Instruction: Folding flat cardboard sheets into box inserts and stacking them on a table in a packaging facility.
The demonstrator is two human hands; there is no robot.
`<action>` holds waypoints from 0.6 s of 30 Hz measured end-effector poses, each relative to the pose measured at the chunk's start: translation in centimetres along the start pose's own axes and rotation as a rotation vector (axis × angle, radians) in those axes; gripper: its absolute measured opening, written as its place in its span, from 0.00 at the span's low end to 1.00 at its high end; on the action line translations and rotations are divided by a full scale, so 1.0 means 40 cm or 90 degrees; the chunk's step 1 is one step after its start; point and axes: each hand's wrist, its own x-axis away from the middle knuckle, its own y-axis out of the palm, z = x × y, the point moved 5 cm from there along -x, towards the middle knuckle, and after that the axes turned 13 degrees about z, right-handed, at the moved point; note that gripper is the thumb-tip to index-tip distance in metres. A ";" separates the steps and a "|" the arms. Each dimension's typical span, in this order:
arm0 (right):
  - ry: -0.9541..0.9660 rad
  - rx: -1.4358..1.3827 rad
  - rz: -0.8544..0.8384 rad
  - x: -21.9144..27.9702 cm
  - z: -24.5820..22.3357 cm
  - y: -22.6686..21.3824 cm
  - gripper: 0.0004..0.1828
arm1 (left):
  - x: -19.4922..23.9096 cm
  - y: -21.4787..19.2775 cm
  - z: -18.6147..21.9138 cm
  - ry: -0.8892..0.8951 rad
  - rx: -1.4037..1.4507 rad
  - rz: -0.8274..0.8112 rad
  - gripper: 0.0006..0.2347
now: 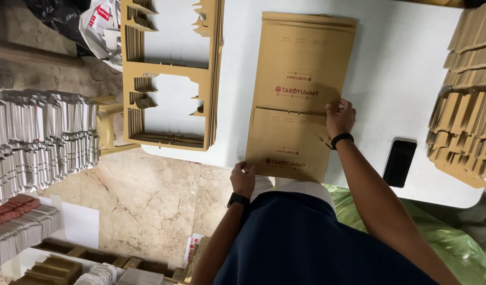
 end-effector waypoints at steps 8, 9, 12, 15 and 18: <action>-0.002 -0.016 0.012 0.031 -0.032 -0.032 0.28 | 0.034 -0.012 -0.007 -0.022 0.023 -0.028 0.25; -0.001 -0.014 0.021 0.030 -0.029 -0.033 0.27 | 0.041 -0.018 0.002 -0.009 0.037 -0.019 0.25; 0.000 -0.010 0.034 0.029 -0.029 -0.030 0.27 | 0.052 -0.025 0.015 0.006 0.067 -0.014 0.26; 0.003 0.002 0.051 0.026 -0.029 -0.027 0.27 | 0.040 -0.001 0.009 0.004 0.086 -0.026 0.28; 0.008 -0.003 0.055 0.032 -0.040 -0.030 0.26 | 0.039 0.011 0.015 0.006 0.084 -0.018 0.28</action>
